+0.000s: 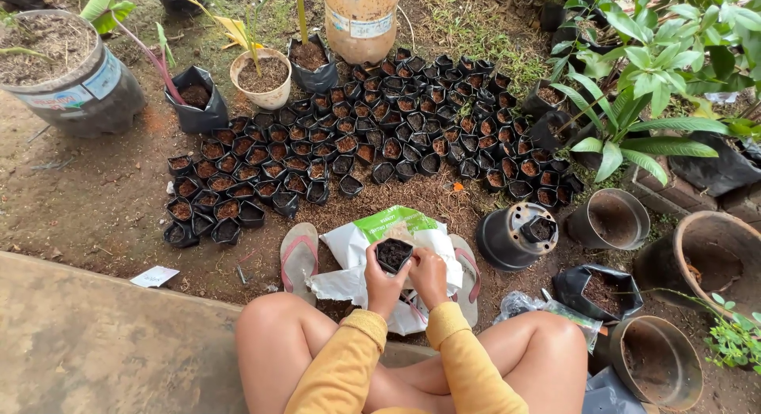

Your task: The person sits cross-legged on the ground and fills small black plastic bags with soil from a larger white bag using a pink spoon. They then place seeds into the soil-filled bags and arrange them on the ground.

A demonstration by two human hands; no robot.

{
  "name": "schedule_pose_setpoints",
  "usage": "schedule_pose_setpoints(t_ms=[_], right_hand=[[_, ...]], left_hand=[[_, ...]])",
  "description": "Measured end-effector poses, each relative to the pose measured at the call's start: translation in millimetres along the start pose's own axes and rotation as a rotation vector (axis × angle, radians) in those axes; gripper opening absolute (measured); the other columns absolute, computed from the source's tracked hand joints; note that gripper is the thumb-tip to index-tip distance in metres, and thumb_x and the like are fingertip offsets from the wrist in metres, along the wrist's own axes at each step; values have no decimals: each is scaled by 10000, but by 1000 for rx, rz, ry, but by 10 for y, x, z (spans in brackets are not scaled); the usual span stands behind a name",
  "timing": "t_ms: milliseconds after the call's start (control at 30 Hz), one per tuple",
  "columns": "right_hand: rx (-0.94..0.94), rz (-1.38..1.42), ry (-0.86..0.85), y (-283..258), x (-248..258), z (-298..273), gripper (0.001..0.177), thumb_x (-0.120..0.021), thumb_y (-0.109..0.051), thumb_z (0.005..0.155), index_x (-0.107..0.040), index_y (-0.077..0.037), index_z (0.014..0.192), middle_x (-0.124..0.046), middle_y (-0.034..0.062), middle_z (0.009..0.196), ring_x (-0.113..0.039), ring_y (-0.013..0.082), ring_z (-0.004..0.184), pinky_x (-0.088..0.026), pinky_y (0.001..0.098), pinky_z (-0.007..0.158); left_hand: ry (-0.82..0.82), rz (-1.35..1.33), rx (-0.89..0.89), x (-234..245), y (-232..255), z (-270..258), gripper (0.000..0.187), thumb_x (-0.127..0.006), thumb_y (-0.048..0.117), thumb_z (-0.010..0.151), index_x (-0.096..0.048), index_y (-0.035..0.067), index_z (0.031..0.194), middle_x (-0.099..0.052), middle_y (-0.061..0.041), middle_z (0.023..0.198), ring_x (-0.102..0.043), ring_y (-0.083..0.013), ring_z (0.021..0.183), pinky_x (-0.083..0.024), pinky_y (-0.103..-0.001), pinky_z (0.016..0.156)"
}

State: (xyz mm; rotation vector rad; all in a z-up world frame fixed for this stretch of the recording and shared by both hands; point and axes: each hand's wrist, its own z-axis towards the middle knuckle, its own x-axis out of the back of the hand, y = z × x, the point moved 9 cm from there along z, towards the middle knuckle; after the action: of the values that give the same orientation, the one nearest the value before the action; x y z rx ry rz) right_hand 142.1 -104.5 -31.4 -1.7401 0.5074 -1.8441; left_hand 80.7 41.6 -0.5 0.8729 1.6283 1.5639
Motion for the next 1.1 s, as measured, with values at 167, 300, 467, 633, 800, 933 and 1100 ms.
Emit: schedule_pose_setpoints(t_ms=[167, 300, 467, 633, 800, 933, 1100], right_hand=[[-25, 6, 22, -57, 132, -15, 86, -696, -142, 817, -778, -131, 845, -713, 115, 745, -715, 375, 757, -587, 452, 750], [-78, 6, 45, -2, 276, -18, 95, -708, -165, 822, -795, -187, 854, -743, 44, 752, -737, 293, 752, -596, 392, 765], [-167, 160, 82, 18, 544, -36, 102, -727, -185, 811, -806, -224, 862, -748, -2, 696, -740, 226, 720, -580, 348, 757], [-256, 379, 83, -105, 834, -137, 118, -741, -183, 806, -821, -211, 889, -753, 14, 637, -729, 141, 638, -557, 286, 722], [-255, 456, 69, -236, 1022, -195, 120, -744, -202, 802, -834, -211, 882, -747, 14, 612, -704, 121, 622, -543, 265, 723], [-269, 502, 2, -445, 1043, -295, 159, -716, -145, 820, -836, -210, 903, -759, 13, 641, -715, 99, 638, -550, 251, 716], [-116, 622, -36, -817, 1031, -310, 207, -694, 18, 832, -817, -96, 953, -785, 101, 778, -754, 150, 686, -608, 266, 705]], left_hand=[[5, -6, -3, 29, -17, 7, 716, -878, 80, 712, -515, 50, 1329, -622, -272, 1207, -628, -455, 1161, -564, -506, 973], [-14, -11, 9, 59, -31, 37, 703, -867, 76, 735, -506, 51, 1338, -615, -256, 1212, -626, -457, 1156, -558, -513, 983], [-7, 16, -32, 51, -104, 48, 724, -879, 76, 714, -507, 49, 1335, -612, -263, 1211, -619, -470, 1162, -553, -519, 983], [-7, 58, -104, 73, -72, 39, 730, -888, 66, 691, -517, 38, 1319, -619, -254, 1201, -630, -462, 1149, -559, -523, 974], [-13, 79, -220, 94, 123, -39, 712, -879, 23, 673, -535, -12, 1296, -614, -304, 1180, -610, -511, 1150, -546, -566, 965], [-40, 95, -219, 83, 144, -79, 720, -875, 54, 672, -531, 8, 1302, -610, -284, 1188, -609, -501, 1157, -543, -557, 969], [-72, 117, -235, 51, 165, -122, 740, -846, 46, 660, -517, 67, 1322, -632, -209, 1197, -640, -432, 1147, -546, -516, 991]])
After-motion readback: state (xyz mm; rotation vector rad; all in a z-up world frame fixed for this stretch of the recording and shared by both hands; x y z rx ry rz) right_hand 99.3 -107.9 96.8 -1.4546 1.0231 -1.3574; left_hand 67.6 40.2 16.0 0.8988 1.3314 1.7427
